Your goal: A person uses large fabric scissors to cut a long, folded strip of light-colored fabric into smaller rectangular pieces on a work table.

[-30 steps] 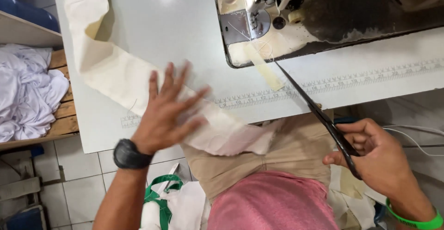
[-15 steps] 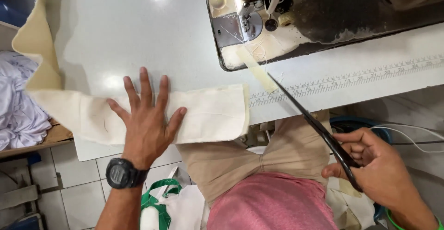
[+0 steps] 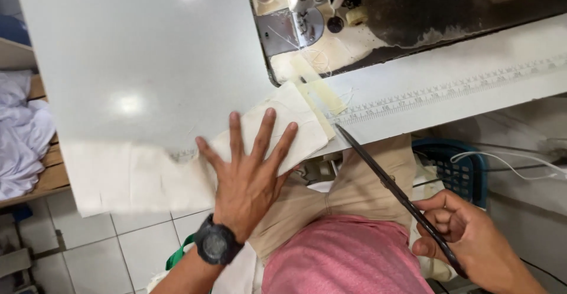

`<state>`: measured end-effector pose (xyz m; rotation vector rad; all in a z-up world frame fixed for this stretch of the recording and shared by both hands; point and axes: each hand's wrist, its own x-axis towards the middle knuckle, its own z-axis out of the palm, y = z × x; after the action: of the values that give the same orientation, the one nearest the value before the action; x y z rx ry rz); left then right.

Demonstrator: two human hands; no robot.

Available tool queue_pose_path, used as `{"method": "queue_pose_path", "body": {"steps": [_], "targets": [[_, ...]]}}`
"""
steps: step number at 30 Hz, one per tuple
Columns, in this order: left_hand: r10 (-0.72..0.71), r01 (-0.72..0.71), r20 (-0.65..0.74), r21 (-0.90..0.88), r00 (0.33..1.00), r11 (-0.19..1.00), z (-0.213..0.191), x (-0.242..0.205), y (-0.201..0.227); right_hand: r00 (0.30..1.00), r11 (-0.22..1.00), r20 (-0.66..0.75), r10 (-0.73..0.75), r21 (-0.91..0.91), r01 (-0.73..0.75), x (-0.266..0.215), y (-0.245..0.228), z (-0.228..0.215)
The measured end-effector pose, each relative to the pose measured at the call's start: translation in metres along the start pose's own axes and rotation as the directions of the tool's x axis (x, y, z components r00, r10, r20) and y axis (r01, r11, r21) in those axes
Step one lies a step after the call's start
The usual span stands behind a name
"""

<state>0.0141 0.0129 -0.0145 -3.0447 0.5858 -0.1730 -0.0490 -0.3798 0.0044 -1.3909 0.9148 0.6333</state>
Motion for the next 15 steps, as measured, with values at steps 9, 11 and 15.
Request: {"method": "queue_pose_path", "body": {"steps": [9,11,15], "targets": [[-0.145,0.143,0.043,0.034,0.989,0.989,-0.009,-0.007,0.03,0.95,0.927,0.228,-0.212,-0.261,0.27,0.007,0.024,0.017],[-0.133,0.133,0.06,-0.008,0.989,0.991,-0.008,-0.008,0.03,0.996,0.998,0.075,0.048,0.045,-0.052,0.003,0.004,0.048],[-0.111,0.112,0.052,-0.001,0.992,0.994,-0.01,-0.011,0.029,0.993,0.994,0.095,-0.064,-0.085,0.073,0.0,-0.007,0.06]]}}
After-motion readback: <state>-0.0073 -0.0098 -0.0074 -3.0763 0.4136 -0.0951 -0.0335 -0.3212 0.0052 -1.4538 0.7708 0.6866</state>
